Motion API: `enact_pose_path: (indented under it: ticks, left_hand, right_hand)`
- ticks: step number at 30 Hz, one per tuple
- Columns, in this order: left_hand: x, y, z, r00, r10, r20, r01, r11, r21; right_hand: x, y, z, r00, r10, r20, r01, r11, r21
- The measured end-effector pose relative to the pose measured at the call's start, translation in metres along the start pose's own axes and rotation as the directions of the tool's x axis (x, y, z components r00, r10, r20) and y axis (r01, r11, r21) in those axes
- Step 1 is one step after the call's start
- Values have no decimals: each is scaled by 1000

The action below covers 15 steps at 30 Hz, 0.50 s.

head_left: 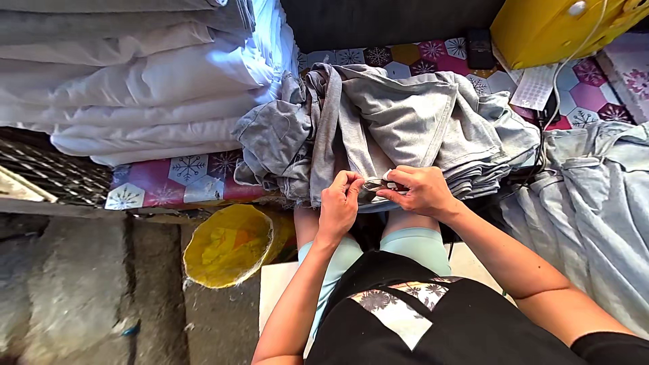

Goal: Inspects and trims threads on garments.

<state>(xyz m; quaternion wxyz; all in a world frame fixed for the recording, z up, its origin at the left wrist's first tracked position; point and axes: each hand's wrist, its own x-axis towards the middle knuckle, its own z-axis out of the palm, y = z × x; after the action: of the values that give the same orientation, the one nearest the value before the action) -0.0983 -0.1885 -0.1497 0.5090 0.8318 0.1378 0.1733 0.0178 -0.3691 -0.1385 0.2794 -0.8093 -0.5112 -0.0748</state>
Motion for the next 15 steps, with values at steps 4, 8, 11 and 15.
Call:
enact_pose_path:
  ticks: [4, 8, 11, 15]
  left_hand:
    - [1, 1, -2, 1000, -9, -2, 9, 1000, 13]
    - [1, 2, -2, 1000, -20, 0, 20, 999, 26]
    - [1, 1, -1, 999, -42, -11, 43, 999, 33]
    - [1, 2, -3, 997, -74, 3, 74, 994, 75]
  right_hand:
    - [-3, -8, -7, 1000, 8, -12, -8, 1000, 0]
    - [-8, -21, -8, 999, -12, -36, 10, 998, -57]
    - [-16, -37, -13, 998, -19, -53, 11, 989, -145]
    - [-25, -47, -10, 994, 57, -95, -73, 980, -185]
